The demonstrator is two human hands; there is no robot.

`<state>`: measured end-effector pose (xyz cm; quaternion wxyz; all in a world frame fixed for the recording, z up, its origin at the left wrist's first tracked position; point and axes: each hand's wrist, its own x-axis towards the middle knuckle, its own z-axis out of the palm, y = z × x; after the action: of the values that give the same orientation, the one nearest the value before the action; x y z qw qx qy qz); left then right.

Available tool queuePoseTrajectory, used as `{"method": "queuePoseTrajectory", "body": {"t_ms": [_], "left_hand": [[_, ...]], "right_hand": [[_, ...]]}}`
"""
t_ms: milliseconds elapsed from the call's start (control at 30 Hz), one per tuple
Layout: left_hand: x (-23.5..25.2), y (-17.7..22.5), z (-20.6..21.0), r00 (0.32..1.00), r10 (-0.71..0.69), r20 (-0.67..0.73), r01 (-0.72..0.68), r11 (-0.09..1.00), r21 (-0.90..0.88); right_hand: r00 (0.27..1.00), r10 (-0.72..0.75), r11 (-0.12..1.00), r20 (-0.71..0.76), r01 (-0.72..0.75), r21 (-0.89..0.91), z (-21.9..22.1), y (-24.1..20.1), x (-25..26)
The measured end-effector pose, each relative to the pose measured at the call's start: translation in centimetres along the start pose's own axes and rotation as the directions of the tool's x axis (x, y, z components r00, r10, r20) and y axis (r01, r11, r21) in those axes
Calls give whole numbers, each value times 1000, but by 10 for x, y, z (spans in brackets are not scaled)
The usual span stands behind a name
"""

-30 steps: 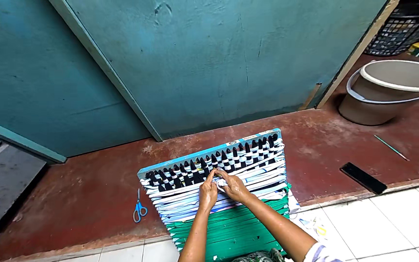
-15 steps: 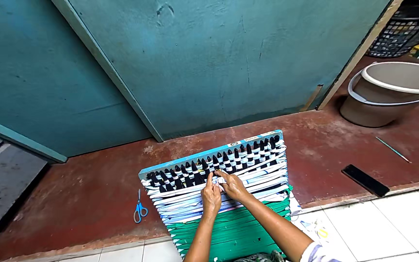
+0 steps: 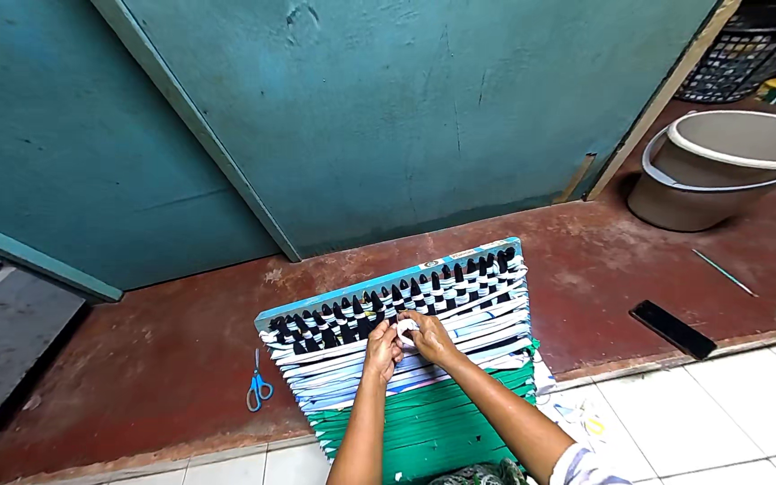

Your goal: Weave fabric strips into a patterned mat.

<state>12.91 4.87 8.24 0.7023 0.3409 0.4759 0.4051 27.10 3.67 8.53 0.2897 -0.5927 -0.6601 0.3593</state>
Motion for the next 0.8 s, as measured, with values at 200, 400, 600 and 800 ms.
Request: {"method": "queuePoseTrajectory", "body": {"t_ms": [200,400,600,800], "left_hand": [[-6,0,-13,987,3,160,14,995,-101],[3,-4,6,995,79,-65,-69,987,148],[13,-12,12,970,166,-178,-119,962,247],[11,-8,13,976,115,-184,-79,978,194]], "right_hand": [[969,244,920,41,-218,-326,-6,-34,1],[976,218,897,14,-195,-396,4,-30,4],[993,46,990,109,-31,-135,-15,4,7],[997,-24,985,72,36,-166,-13,5,8]]}}
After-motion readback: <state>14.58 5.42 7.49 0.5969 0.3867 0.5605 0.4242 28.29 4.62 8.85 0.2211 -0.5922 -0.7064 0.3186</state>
